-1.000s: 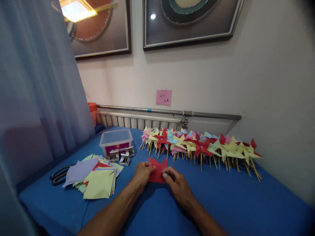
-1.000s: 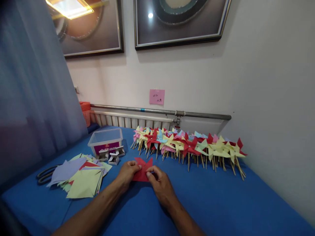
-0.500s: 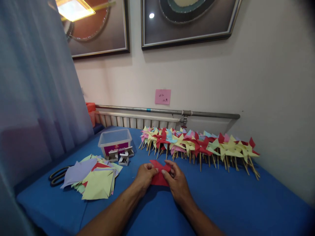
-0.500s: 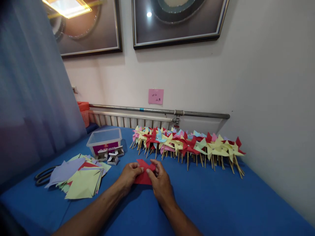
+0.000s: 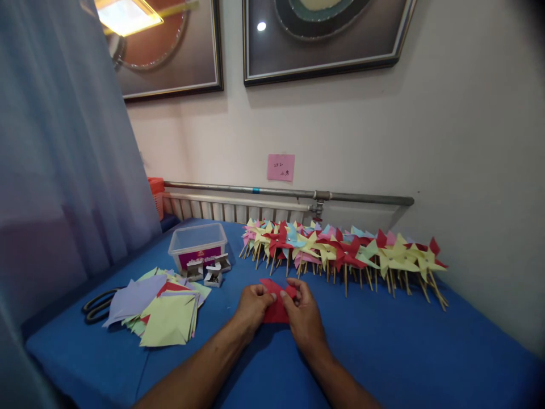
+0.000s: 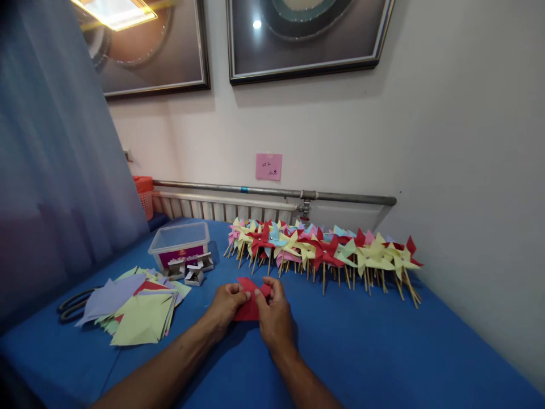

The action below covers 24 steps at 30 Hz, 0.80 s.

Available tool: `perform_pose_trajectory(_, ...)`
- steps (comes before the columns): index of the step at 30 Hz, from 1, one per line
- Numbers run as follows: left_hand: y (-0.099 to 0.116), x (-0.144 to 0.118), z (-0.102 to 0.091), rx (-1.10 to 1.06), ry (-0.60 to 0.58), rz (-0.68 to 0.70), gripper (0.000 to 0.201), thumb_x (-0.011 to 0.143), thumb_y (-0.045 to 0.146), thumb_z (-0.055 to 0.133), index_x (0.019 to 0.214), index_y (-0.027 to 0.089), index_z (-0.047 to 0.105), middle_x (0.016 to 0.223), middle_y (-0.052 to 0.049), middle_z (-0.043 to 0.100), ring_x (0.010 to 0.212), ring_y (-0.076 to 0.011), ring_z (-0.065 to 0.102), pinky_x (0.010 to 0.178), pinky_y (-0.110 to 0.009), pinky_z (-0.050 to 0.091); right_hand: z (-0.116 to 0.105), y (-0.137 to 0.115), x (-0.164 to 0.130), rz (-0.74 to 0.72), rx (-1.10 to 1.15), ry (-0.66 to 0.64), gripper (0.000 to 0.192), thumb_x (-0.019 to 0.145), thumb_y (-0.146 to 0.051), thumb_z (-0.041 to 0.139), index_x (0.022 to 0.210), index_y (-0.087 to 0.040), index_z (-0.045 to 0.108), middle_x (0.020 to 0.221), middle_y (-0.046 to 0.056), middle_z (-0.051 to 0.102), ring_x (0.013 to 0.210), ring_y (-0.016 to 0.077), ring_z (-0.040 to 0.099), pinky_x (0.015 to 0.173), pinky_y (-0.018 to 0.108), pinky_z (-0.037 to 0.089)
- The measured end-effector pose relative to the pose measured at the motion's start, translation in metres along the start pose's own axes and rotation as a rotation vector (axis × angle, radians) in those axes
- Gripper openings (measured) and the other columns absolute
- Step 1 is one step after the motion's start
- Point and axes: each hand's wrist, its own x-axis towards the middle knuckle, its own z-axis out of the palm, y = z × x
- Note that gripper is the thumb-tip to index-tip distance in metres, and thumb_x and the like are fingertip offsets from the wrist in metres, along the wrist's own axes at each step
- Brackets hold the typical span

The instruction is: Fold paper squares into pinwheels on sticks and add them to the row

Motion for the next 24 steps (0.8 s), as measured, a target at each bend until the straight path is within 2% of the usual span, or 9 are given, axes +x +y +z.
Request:
perform_pose_trajectory(8,-0.005,0.003,-0.001,-0.007,-0.001,-0.009,0.037,0.054,0.029,0.088,0.057,0.018,0.053,0.049,0.004,0.053,0.044,-0.0078,0.043,0.047,-0.022,0.030,0.000,-0.007,0.000,0.006,-0.073,0.046,0.034,0.078,-0.038,0.063,0.109,-0.024,0.063,0.081,0.001,0.069,0.067,0.0211,0.063,0.063,0.033,0.051)
perform_pose_trajectory(15,-0.004,0.002,-0.002,0.005,-0.004,-0.012,0.036,0.053,0.033,0.087,0.059,0.018,0.055,0.051,0.003,0.056,0.046,-0.0085,0.044,0.049,-0.023,0.032,0.001,-0.009,0.000,0.026,-0.051,0.022,0.037,0.076,-0.038,0.064,0.109,-0.023,0.062,0.077,0.000,0.067,0.066,0.0214,0.063,0.061,0.033,0.051)
perform_pose_trajectory(19,0.000,0.001,-0.001,0.000,-0.009,-0.024,0.037,0.051,0.033,0.087,0.059,0.018,0.055,0.051,0.003,0.055,0.046,-0.0086,0.044,0.050,-0.023,0.032,0.000,-0.012,0.000,0.025,-0.006,-0.012,0.036,0.075,-0.039,0.066,0.107,-0.024,0.061,0.073,-0.002,0.064,0.062,0.0200,0.060,0.056,0.031,0.048)
perform_pose_trajectory(24,0.008,-0.005,-0.002,-0.117,-0.052,-0.067,0.037,0.046,0.028,0.088,0.059,0.018,0.055,0.053,0.003,0.058,0.048,-0.0090,0.047,0.053,-0.024,0.036,-0.003,-0.013,0.001,0.022,0.078,-0.094,0.037,0.077,-0.040,0.068,0.108,-0.024,0.059,0.070,-0.004,0.060,0.058,0.0175,0.055,0.053,0.029,0.044)
